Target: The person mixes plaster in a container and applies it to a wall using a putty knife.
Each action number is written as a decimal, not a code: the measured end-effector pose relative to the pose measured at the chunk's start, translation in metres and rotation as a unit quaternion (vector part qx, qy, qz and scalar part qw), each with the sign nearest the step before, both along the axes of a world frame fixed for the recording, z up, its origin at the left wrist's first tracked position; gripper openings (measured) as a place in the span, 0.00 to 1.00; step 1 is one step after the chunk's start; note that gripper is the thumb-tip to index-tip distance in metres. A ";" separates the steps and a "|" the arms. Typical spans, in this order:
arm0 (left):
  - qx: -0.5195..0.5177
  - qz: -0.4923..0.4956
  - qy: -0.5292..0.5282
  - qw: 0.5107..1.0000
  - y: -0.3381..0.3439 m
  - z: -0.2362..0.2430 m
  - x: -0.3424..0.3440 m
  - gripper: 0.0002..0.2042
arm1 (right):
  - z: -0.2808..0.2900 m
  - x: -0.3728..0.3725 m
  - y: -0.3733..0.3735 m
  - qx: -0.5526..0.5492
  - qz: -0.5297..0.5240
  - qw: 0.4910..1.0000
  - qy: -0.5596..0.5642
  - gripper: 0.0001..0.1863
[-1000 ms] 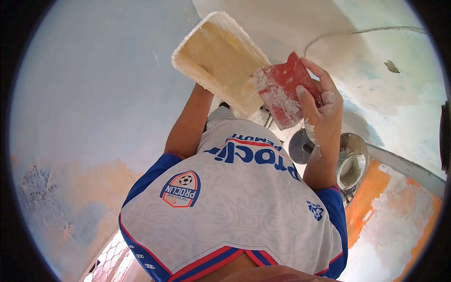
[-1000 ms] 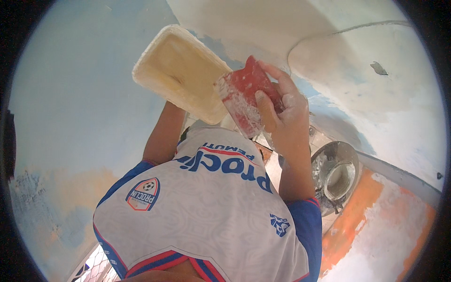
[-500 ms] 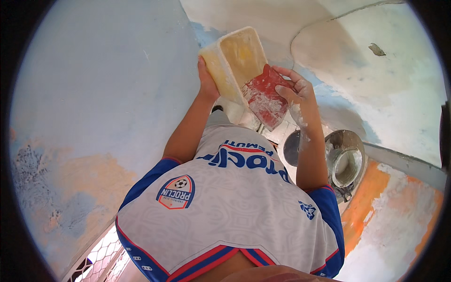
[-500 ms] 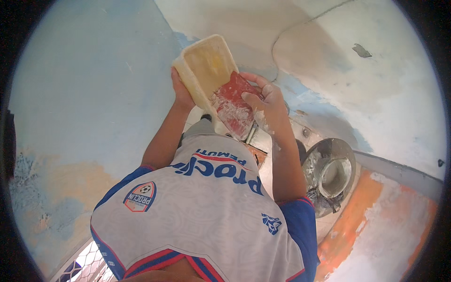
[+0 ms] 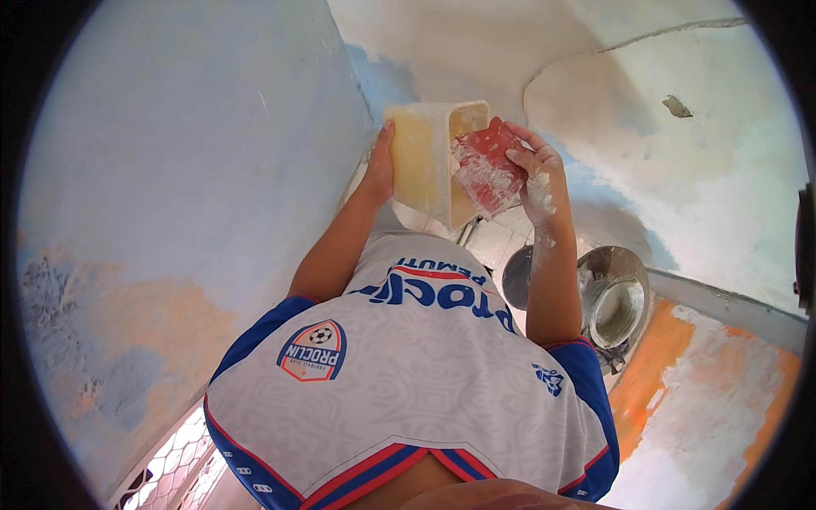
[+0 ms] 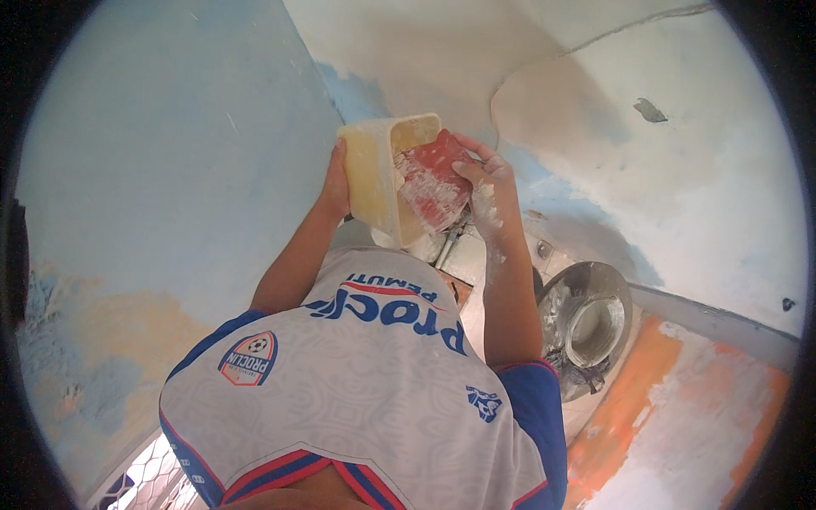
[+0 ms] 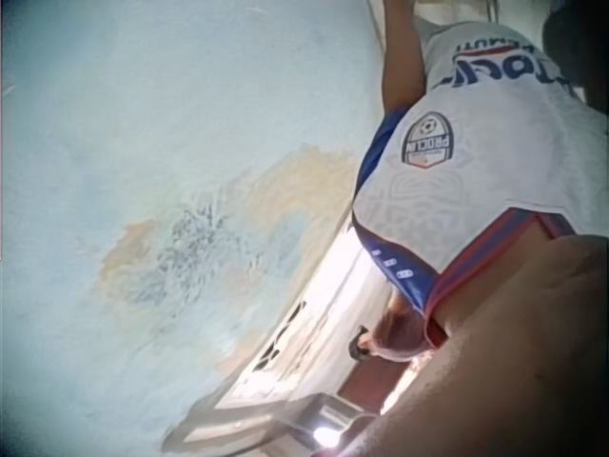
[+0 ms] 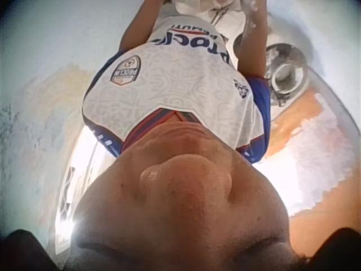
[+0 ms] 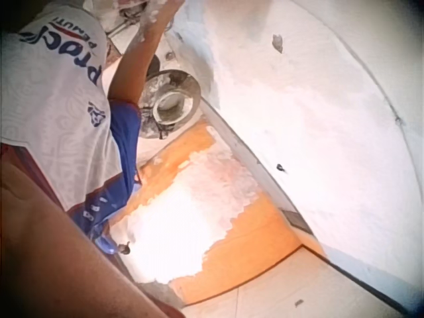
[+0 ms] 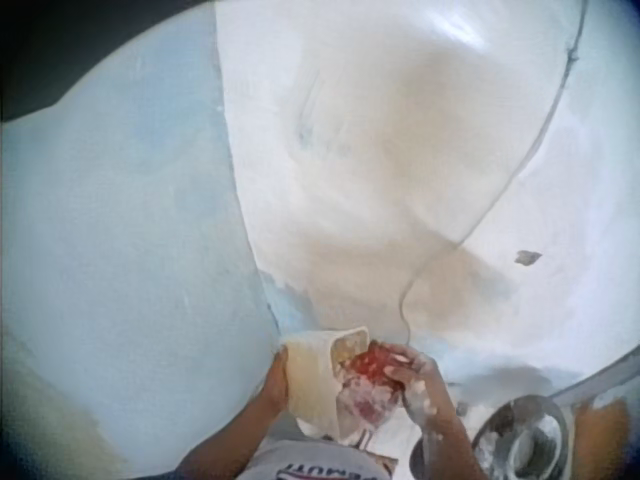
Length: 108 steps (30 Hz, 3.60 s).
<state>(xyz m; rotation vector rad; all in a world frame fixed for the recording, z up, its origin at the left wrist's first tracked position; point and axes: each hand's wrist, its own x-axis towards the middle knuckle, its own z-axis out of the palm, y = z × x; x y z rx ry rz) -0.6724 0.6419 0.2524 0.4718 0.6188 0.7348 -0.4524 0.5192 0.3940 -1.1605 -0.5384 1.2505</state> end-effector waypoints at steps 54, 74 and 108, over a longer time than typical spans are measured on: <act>-0.008 -0.033 -0.184 0.982 0.225 0.019 -0.115 0.43 | 0.126 0.016 0.343 0.273 -0.240 0.280 -0.889 0.30; -0.025 0.005 -0.175 0.984 0.237 0.026 -0.128 0.43 | 0.048 -0.024 0.335 0.275 -0.103 0.334 -0.896 0.29; 0.011 -0.017 -0.206 0.978 0.246 0.040 -0.126 0.43 | 0.041 -0.042 0.309 0.263 -0.029 0.371 -0.890 0.29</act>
